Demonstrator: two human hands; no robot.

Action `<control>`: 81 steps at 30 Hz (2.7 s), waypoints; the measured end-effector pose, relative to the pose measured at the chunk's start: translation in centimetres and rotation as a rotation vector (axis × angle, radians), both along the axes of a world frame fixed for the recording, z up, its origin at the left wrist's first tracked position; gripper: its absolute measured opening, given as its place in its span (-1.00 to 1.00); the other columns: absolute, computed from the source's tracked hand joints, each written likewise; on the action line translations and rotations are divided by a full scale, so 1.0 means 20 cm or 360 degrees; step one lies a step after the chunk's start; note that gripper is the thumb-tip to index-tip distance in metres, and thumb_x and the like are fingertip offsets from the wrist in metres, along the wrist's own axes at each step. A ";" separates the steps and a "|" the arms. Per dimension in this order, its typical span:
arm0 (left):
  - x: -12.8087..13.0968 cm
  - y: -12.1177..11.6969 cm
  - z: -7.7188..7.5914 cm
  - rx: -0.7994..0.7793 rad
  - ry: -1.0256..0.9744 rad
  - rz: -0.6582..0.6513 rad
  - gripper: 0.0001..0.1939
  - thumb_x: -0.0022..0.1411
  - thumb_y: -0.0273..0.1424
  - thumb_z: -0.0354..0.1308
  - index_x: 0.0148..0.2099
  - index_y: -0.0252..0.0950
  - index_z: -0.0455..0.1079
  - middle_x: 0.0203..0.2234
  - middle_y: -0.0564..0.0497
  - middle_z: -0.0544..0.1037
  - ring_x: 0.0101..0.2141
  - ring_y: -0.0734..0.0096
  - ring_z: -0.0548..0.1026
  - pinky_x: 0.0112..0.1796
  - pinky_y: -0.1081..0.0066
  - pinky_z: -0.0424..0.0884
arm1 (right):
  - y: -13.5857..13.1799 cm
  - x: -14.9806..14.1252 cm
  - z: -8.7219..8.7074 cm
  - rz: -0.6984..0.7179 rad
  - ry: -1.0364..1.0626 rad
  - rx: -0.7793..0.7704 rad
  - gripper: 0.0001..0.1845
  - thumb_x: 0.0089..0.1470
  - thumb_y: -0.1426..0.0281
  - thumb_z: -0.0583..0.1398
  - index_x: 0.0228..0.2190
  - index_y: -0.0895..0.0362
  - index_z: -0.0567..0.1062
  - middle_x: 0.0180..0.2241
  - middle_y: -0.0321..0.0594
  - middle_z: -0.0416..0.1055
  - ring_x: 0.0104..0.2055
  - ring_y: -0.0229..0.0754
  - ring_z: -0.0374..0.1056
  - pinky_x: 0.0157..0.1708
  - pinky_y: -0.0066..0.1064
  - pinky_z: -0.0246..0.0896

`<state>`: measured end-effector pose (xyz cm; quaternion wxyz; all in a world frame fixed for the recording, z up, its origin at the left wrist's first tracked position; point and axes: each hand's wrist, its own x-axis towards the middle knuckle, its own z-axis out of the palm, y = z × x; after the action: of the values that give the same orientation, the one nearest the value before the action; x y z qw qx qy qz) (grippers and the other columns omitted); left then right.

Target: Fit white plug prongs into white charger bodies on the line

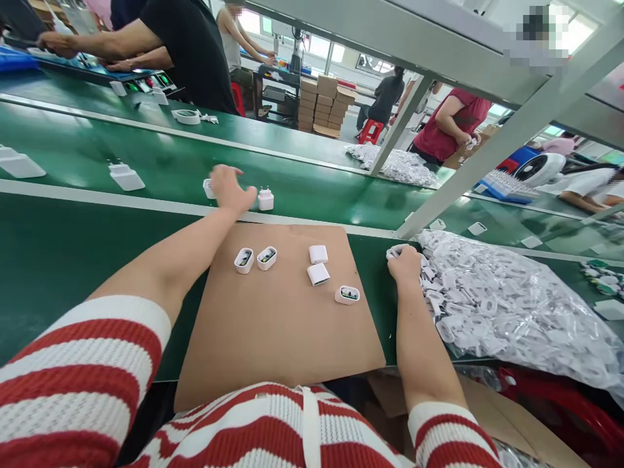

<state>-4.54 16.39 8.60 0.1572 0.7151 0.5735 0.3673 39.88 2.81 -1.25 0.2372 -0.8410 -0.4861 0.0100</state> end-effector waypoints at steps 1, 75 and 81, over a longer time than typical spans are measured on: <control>-0.05 0.02 -0.01 0.0016 -0.0029 0.0251 -0.37 0.31 0.15 0.11 -0.12 -0.43 0.28 -0.05 -0.09 0.36 0.17 0.08 0.14 0.04 0.10 0.09 | 0.00 -0.02 0.01 0.0008 0.0011 0.0058 -0.82 0.05 0.37 0.14 -0.27 0.14 0.45 -0.09 0.06 0.44 0.00 0.04 0.33 0.09 -0.15 0.19; 0.20 -0.74 0.08 -0.0519 0.0119 -0.0452 -0.47 0.12 0.08 0.27 0.13 0.15 0.43 -0.07 0.16 0.61 -0.10 0.07 0.57 -0.03 0.16 0.51 | -0.76 -0.12 -0.04 -0.0260 -0.0362 -0.0036 -0.50 0.21 0.19 0.18 0.00 0.35 0.46 0.13 0.37 0.28 0.42 0.52 -0.22 0.28 0.39 -0.22; 0.36 -0.29 0.07 -0.0344 0.0180 -0.0264 -0.44 0.13 0.04 0.27 0.07 -0.16 0.47 -0.10 0.03 0.60 -0.20 0.16 0.53 -0.11 0.21 0.46 | -0.56 -0.14 -0.07 -0.0113 -0.0354 -0.0144 -0.58 0.24 0.36 0.11 0.05 0.36 0.37 0.14 0.31 0.26 0.28 0.27 0.07 0.24 0.08 0.00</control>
<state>2.60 10.58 10.04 0.2306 0.7586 0.5566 0.2481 37.11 -8.36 -2.63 0.1438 -0.8635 -0.4784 -0.0698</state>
